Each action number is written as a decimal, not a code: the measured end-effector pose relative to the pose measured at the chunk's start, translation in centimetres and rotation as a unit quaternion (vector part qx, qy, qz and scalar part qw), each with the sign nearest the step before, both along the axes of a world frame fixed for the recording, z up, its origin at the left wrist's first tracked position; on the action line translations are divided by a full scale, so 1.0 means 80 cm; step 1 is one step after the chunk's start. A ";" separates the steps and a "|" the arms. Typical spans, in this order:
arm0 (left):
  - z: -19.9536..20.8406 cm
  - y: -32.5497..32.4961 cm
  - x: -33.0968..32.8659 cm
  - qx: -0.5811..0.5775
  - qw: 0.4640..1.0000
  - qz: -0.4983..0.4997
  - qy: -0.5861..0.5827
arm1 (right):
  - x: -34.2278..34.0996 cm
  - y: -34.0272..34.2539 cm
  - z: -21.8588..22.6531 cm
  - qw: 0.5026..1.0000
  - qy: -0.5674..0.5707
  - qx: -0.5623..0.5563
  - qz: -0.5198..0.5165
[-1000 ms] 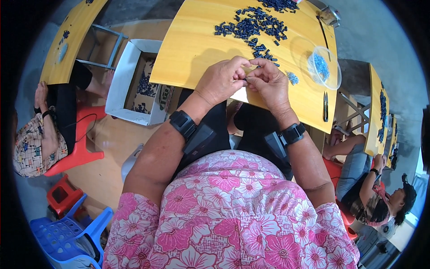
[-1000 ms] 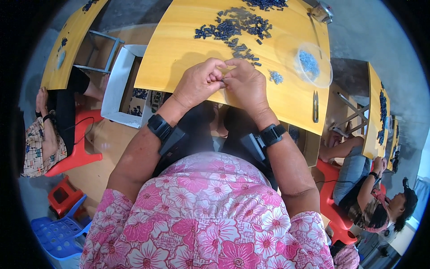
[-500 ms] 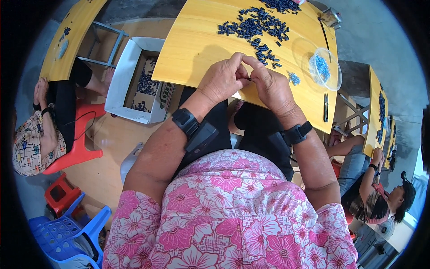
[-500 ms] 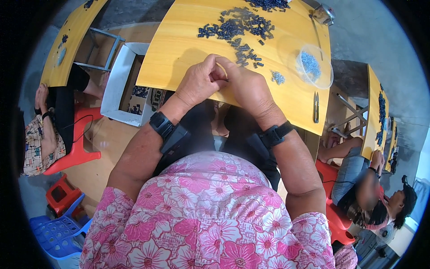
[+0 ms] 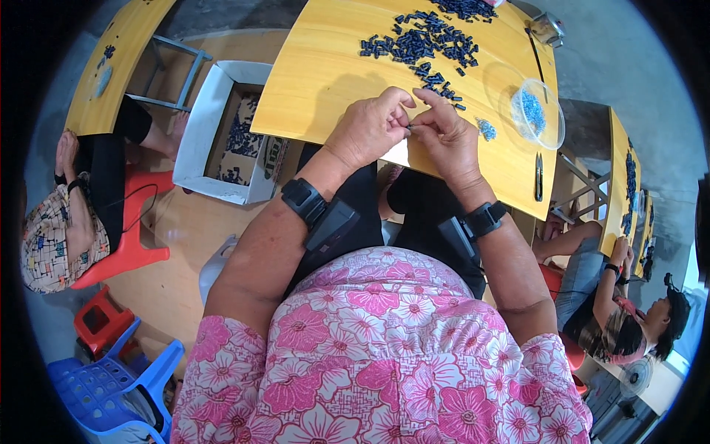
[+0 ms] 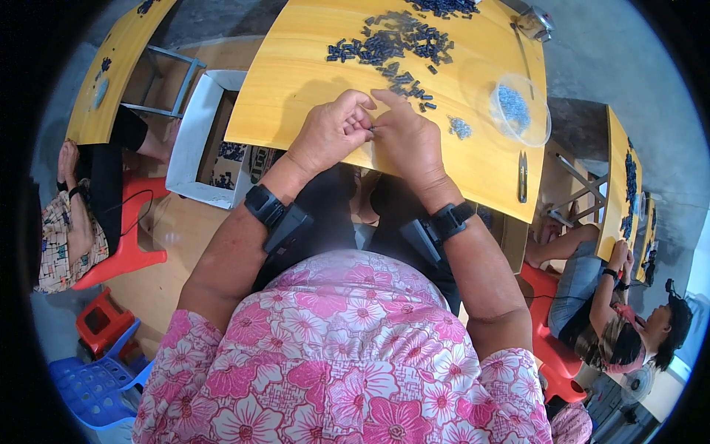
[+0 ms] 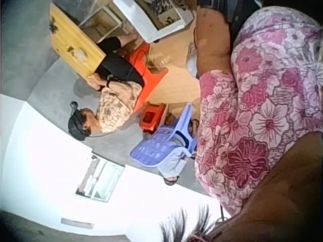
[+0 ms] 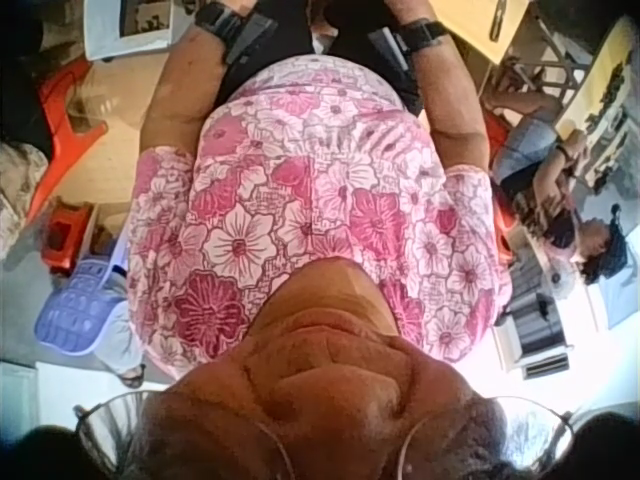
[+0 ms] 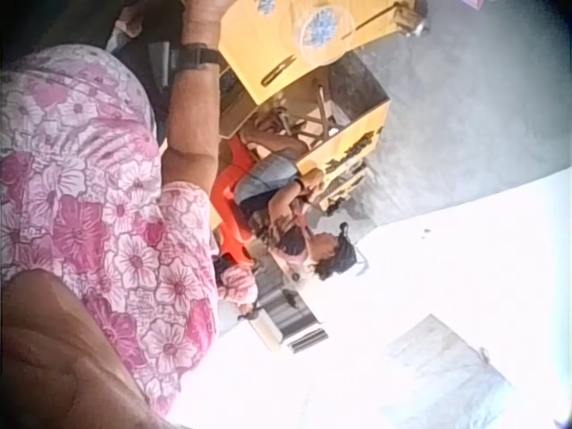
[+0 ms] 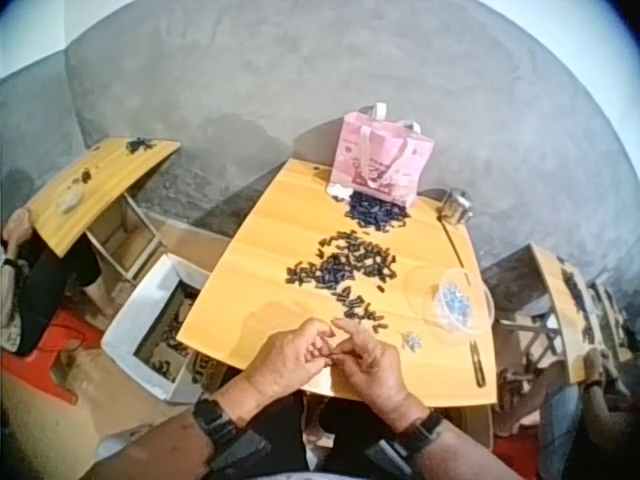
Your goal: Manually assembling small plastic components at a workshop workbench.
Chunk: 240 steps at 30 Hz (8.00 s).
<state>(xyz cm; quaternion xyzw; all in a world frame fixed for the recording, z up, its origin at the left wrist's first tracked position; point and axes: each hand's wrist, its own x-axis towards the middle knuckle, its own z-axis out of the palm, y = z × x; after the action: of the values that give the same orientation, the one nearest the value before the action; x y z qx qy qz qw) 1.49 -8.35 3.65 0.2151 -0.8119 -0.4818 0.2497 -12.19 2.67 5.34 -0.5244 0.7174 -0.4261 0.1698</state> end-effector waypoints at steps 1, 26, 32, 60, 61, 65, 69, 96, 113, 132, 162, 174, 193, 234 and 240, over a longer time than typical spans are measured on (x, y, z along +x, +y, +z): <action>0.000 0.000 0.001 0.001 1.000 0.004 -0.006 | 0.001 0.000 0.006 0.997 0.075 0.002 0.027; 0.000 0.001 -0.001 0.020 1.000 0.009 -0.002 | 0.012 0.024 -0.012 0.993 0.094 -0.073 0.018; -0.002 0.001 -0.002 0.001 1.000 0.003 0.013 | 0.005 0.024 -0.017 0.994 0.070 -0.079 0.017; 0.005 -0.005 0.003 0.094 0.994 -0.056 0.013 | -0.001 0.016 -0.024 0.997 -0.077 -0.018 0.015; 0.007 -0.006 0.003 0.091 0.994 -0.066 0.007 | -0.001 0.017 -0.024 0.997 -0.075 -0.019 0.014; 0.009 -0.005 0.004 0.073 0.994 -0.079 -0.013 | -0.002 0.020 -0.024 0.995 -0.097 -0.013 0.017; 0.013 -0.003 0.005 0.070 0.995 -0.071 -0.020 | -0.002 0.024 -0.021 0.993 -0.107 -0.028 0.028; 0.015 -0.002 0.006 0.056 0.997 -0.049 -0.001 | -0.039 0.006 0.017 0.958 0.187 0.120 -0.180; 0.011 -0.004 0.006 0.055 0.998 -0.040 -0.006 | -0.024 0.042 0.001 0.958 0.241 0.101 -0.115; 0.007 -0.002 0.004 0.051 0.998 -0.041 0.004 | -0.024 0.052 0.007 0.992 0.111 0.029 -0.060; 0.015 -0.003 0.005 0.002 0.998 -0.054 -0.012 | -0.023 0.029 -0.002 0.922 -0.384 0.036 -0.032; 0.009 -0.003 0.004 0.010 0.999 -0.048 0.003 | -0.012 0.032 0.006 0.899 -0.434 0.017 -0.065; 0.010 -0.003 0.005 0.006 0.999 -0.052 -0.002 | -0.011 0.034 -0.005 0.933 -0.358 0.003 -0.035; 0.005 -0.002 0.005 -0.027 0.998 -0.050 -0.006 | -0.002 0.028 -0.006 0.948 -0.315 0.007 -0.036; 0.005 -0.002 0.005 -0.035 0.998 -0.049 -0.001 | -0.008 0.024 0.003 0.995 -0.094 0.019 -0.002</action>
<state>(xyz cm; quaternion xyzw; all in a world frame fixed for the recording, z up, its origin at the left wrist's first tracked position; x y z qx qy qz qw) 1.87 -8.48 4.07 0.1669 -0.8384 -0.4642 0.2321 -12.84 4.62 5.60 -0.4777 0.7069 -0.4603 0.2454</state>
